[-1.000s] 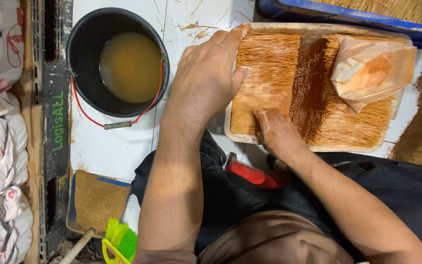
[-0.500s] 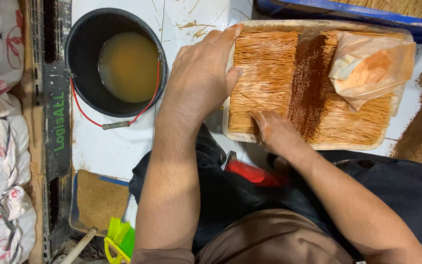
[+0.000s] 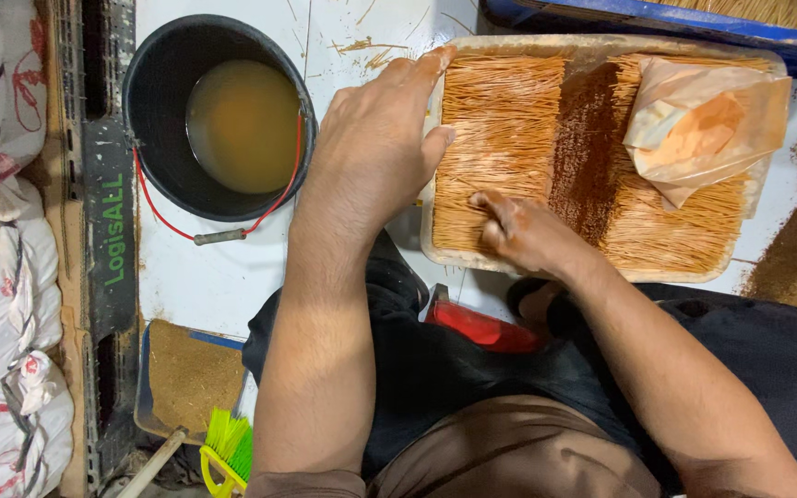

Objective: The person sits on a low stool and repeatedly arranges thin dried noodles in a white tray by hand, smoothing and aligning them. The person occasionally lifts a plastic bag resting on the tray and later transfers a bundle of noodles into a blue bin.

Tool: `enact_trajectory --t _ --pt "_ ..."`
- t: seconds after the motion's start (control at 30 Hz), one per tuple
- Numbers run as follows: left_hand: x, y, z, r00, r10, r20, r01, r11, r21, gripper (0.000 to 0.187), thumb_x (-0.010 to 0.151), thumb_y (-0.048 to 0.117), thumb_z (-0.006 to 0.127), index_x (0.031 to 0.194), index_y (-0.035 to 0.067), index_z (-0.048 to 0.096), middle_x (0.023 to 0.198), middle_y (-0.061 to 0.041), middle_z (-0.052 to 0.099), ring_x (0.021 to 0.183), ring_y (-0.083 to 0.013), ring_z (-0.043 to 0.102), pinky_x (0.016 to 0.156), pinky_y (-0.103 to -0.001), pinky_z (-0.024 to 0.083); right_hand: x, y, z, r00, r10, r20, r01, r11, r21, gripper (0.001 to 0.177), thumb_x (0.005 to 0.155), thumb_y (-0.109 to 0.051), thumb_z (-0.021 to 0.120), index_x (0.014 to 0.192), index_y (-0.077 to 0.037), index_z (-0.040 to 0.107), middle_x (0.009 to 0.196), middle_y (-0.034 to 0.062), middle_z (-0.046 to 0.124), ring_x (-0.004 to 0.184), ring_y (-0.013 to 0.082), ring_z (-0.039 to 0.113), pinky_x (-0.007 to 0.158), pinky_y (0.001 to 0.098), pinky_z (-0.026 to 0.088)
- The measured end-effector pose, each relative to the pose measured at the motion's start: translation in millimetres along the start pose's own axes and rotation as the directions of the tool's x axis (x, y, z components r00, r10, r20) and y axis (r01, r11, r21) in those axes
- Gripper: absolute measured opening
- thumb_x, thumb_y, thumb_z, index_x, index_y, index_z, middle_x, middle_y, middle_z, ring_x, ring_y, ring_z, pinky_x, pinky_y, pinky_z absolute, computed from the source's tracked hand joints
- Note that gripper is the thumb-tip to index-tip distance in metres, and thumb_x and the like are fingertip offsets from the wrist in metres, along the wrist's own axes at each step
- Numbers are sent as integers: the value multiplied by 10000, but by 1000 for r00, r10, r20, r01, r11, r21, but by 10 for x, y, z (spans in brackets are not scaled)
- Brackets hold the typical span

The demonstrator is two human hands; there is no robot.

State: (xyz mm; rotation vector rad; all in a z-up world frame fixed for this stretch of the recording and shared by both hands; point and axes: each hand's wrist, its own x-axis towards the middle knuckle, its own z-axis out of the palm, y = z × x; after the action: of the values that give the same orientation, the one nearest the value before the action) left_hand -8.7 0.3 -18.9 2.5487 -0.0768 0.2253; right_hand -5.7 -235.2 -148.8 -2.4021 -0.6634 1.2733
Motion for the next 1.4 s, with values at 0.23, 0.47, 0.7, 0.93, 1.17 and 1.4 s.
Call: enact_trajectory --t 0.23,0.47,0.7,0.93,1.17,1.4 --pt "25 11 100 988 -73 133 79 996 -39 584 849 176 798 1370 18 586 1151 -159 726 1068 -295 711 969 -497 495 -42 -39 -5 1000 9 13 -8 999 -46 808 783 -161 761 1510 -182 409 1219 193 632 1153 361 645 1006 462 550" --pt "1 128 654 859 -164 486 130 986 103 475 911 96 646 1382 87 584 1154 -150 708 1090 -297 690 997 -514 464 -93 143 214 875 -332 -354 212 918 -336 476 822 -141 769 1267 -58 621 1039 203 649 994 365 668 888 478 581" --pt "-75 162 959 777 -178 604 107 983 151 305 912 127 614 1211 78 649 1102 -144 707 1076 -307 702 1009 -556 453 34 387 338 775 -387 -499 210 903 -374 265 870 -39 697 1132 -61 729 1081 142 700 1020 312 688 872 430 603" --pt "-25 69 896 820 -159 549 92 985 149 440 873 82 600 1312 93 612 1137 -162 695 1101 -319 676 975 -549 457 -155 154 230 735 -403 -545 279 913 -298 222 907 -162 714 1096 -45 723 1034 136 681 1004 325 667 874 449 581" --pt "104 58 561 812 -222 540 154 974 169 596 865 212 683 1425 77 530 1173 -162 681 1096 -292 673 978 -497 461 -212 56 371 739 -474 -479 264 858 -440 358 750 -251 736 1035 -35 726 1019 152 688 968 341 689 793 454 586" --pt "98 78 479 859 -184 478 137 982 132 574 883 153 669 1433 64 529 1175 -153 686 1101 -269 674 981 -508 450 -153 129 344 775 -461 -431 341 881 -329 139 921 -112 711 1052 -71 731 967 106 686 938 298 700 814 421 613"
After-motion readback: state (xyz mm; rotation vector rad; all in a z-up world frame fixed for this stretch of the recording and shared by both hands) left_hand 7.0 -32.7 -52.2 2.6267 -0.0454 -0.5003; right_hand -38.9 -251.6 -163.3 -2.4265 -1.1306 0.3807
